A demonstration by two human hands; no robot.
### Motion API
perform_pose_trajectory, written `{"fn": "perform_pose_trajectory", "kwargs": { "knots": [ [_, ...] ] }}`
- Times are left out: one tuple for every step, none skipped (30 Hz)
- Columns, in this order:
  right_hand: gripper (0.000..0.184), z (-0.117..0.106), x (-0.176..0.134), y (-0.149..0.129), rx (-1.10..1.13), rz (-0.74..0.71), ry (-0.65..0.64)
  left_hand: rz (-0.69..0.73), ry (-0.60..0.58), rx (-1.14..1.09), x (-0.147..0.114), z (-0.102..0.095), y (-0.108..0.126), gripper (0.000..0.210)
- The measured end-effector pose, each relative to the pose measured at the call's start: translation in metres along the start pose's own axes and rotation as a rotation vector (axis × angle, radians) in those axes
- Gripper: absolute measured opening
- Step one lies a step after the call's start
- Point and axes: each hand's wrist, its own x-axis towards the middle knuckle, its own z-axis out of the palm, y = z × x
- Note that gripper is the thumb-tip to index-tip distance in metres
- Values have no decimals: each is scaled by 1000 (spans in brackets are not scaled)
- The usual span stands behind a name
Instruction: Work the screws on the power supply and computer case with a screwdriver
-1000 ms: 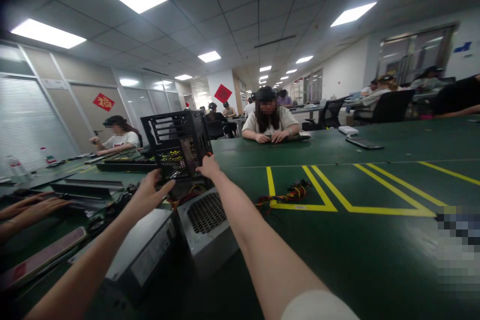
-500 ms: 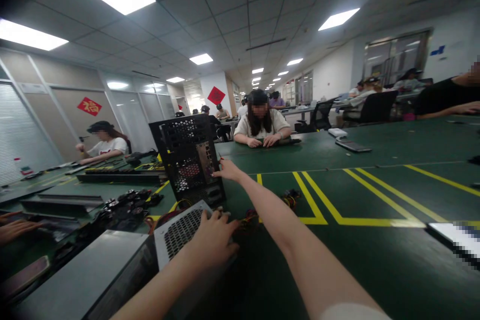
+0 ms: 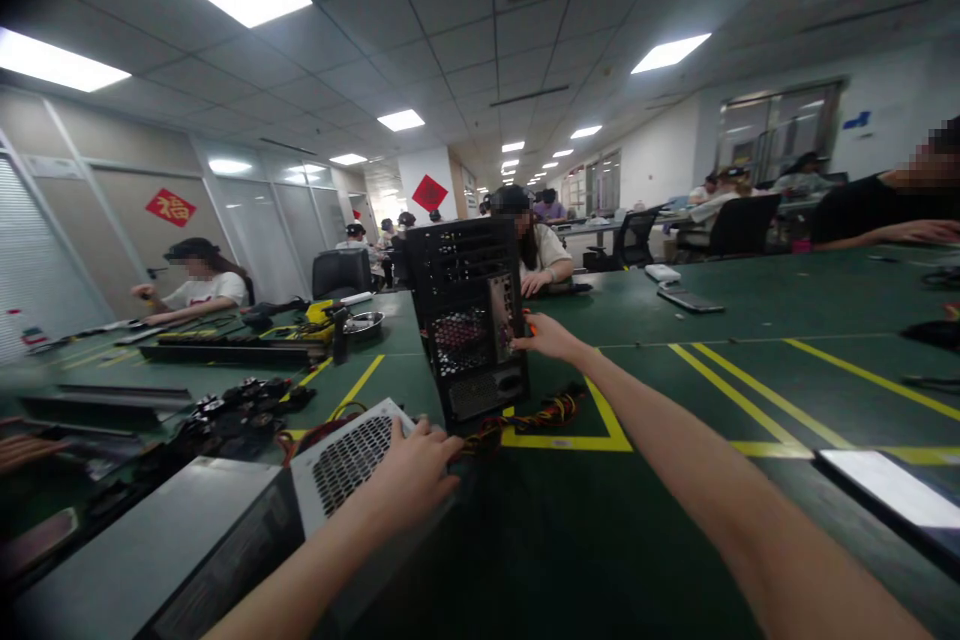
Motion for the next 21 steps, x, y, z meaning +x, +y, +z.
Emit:
{"fn": "perform_pose_trajectory", "kwargs": {
  "knots": [
    [29, -10, -8, 6, -5, 17, 2, 4, -4, 7, 3, 1, -1, 28],
    [30, -20, -16, 11, -11, 36, 3, 6, -8, 15, 6, 2, -1, 27],
    [32, -29, -24, 16, -18, 57, 10, 1, -12, 24, 10, 3, -2, 26],
    [33, -38, -33, 20, -23, 77, 14, -3, -18, 33, 14, 4, -3, 24],
    [34, -46, -41, 24, -27, 96, 13, -7, -24, 41, 18, 5, -5, 23],
    [35, -53, -48, 27, -30, 114, 11, -14, -29, 49, 22, 6, -7, 22],
    [36, -61, -56, 30, -34, 131, 8, -16, -37, 54, 27, 7, -9, 22],
    [37, -68, -63, 32, -37, 147, 5, -19, -50, 55, 33, 9, -12, 23],
    [38, -74, -70, 34, -39, 162, 3, -24, -60, 55, 39, 10, -15, 23],
    [39, -80, -77, 34, -39, 175, 2, -32, -69, 52, 45, 12, -19, 23],
    [41, -86, -84, 35, -37, 187, 2, -57, -95, 51, 52, 14, -23, 23],
    [42, -91, -91, 34, -32, 195, 1, -67, -97, 49, 60, 16, -27, 22],
    [44, -96, -97, 33, -28, 201, 1, -76, -102, 46, 67, 18, -31, 22],
    [46, -99, -104, 32, -16, 205, 2, -88, -103, 44, 75, 20, -36, 21],
    [48, -102, -110, 31, 4, 210, 4, -106, -104, 45, 82, 21, -40, 21],
    [51, -104, -116, 29, 31, 220, 6, -128, -104, 48, 89, 22, -44, 21],
    [53, -106, -122, 27, 62, 235, 11, -148, -104, 51, 96, 23, -49, 22],
    [55, -106, -127, 25, 97, 253, 14, -168, -105, 53, 101, 24, -53, 22],
    [57, -106, -131, 23, 130, 272, 17, -184, -108, 55, 106, 24, -58, 22],
    [59, -106, -135, 21, 157, 284, 20, -196, -112, 54, 110, 25, -62, 22],
    [59, -105, -139, 19, 184, 287, 13, -204, -114, 53, 114, 25, -66, 22]
  ]
}}
